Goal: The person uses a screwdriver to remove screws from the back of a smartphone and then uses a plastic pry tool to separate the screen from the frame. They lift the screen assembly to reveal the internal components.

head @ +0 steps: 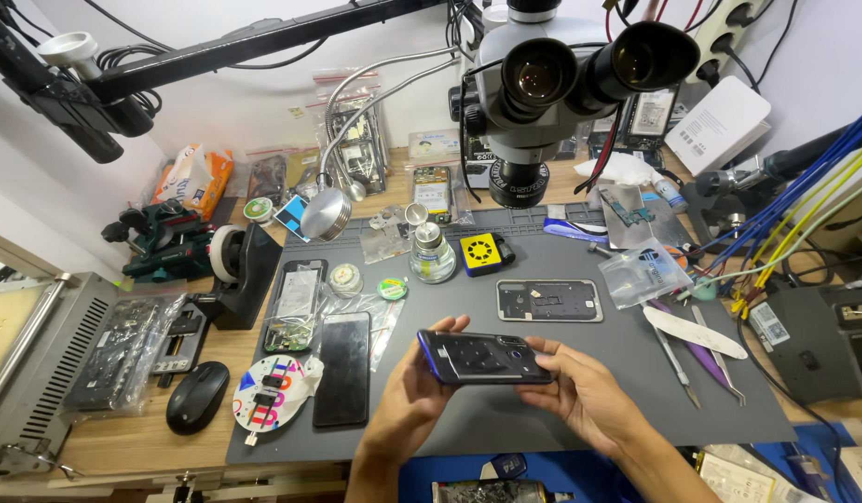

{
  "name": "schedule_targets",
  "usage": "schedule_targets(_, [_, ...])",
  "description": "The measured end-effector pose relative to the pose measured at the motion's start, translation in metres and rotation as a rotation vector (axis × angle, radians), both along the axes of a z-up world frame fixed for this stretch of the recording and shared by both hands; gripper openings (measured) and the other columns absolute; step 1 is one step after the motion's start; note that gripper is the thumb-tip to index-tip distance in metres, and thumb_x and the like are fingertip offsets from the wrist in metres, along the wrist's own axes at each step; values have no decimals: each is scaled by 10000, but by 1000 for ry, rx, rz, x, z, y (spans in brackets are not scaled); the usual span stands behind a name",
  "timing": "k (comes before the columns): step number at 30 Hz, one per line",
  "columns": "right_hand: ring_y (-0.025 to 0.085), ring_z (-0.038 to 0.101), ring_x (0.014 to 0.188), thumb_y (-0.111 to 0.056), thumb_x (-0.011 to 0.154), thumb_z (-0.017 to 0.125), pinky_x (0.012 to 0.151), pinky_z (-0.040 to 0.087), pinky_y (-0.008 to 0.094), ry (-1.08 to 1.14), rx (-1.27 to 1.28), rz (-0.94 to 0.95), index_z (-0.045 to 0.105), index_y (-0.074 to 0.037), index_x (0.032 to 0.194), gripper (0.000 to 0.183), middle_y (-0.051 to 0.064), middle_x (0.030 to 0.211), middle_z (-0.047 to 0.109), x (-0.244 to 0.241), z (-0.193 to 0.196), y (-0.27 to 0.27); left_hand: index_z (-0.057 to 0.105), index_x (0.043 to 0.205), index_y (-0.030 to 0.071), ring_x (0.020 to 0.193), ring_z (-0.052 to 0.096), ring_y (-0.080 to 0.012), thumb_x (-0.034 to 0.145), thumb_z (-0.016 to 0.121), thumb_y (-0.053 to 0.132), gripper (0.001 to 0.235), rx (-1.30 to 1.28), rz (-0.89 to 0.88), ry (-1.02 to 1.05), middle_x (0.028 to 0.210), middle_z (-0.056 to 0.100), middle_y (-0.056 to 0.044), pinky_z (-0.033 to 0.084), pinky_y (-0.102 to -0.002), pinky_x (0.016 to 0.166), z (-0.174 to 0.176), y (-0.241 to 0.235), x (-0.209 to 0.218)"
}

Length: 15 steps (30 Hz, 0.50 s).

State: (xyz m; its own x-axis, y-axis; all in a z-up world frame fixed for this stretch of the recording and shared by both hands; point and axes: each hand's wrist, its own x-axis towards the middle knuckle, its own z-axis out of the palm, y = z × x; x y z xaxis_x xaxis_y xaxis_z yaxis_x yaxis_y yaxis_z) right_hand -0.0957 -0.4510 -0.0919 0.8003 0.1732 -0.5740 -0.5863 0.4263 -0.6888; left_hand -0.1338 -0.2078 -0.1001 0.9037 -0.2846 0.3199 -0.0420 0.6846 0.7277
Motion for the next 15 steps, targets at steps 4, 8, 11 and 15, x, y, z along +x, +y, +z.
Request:
schedule_targets(4, [444,734,866,-50,996,587,767,600,466,17,13,35,556,14,1346,357,349,1061,749,-17,3,5,571,1504,69,1008,568,-158,625,913,496,1035,414,418,201,1103,548,-60,494,-280,945,6,-34,13])
schedule_targets(8, [316,735,629,-256,995,616,604,644,365,-428,-576,208,699,-75,1180,271,207,880,739,-25,8,-2,426,1287,81,1179,702,-359,862,802,48,568,-70,544,325,1080,661,-146,476,-471,1156,-15,-47,34])
schedule_targets(11, [125,760,691,-187,956,662,672,693,234,-884,-852,170,827,-136,1105,228,4,1023,780,-28,12,-5,370,1448,98,982,713,-313,826,803,67,759,-14,579,542,1028,584,-130,529,-404,1056,0,-52,36])
schedule_targets(15, [66,789,850,-142,906,698,761,608,212,-1037,-961,220,861,-157,1039,211,-41,954,860,-20,9,-5,382,1470,159,896,629,-248,807,820,102,797,50,571,597,1044,579,-121,533,-369,945,9,-60,35])
